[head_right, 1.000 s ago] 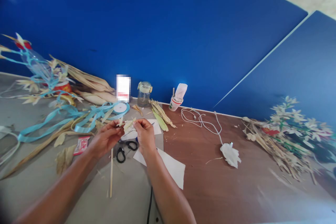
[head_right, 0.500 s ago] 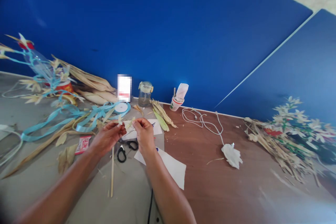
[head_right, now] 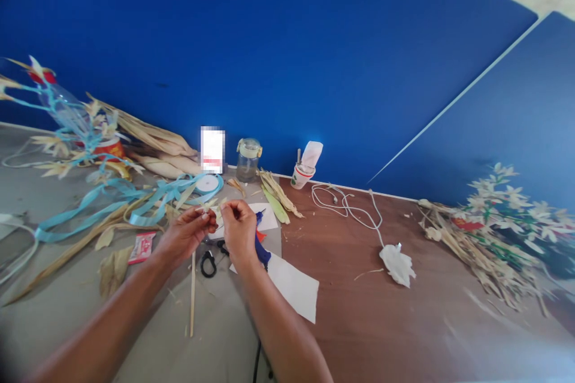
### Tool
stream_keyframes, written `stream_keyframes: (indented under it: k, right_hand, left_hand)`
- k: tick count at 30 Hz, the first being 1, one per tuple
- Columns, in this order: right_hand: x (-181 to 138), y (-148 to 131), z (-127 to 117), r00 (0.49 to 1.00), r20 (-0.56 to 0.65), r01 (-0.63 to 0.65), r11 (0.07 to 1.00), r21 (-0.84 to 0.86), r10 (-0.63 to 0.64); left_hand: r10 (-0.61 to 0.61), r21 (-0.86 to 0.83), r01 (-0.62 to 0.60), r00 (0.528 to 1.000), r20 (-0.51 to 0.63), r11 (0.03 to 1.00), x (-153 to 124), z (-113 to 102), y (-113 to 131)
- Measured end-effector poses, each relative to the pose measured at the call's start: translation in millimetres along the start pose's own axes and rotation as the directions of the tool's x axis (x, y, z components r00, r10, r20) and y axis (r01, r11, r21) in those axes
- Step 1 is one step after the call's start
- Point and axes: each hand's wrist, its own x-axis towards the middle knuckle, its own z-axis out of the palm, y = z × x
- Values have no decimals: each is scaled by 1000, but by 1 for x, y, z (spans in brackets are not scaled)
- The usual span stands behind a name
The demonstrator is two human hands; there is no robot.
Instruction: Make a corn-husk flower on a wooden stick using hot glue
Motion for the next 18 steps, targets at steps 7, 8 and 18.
stream_keyframes:
  k: [7,8,18]
  right_hand:
    - [-5,4,6,999,-20,45,999,23,-45]
    - [-6,5,7,998,-26,51,998,30,-51]
    - [-14,11,14,986,-107,134,990,38,-129]
  left_hand:
    - [71,116,-68,997,-19,991,-1,1,-1]
    - [90,137,-85,996,-26,987,-1,2,-2]
    - [270,298,-251,963,-24,921,3,-5,-9]
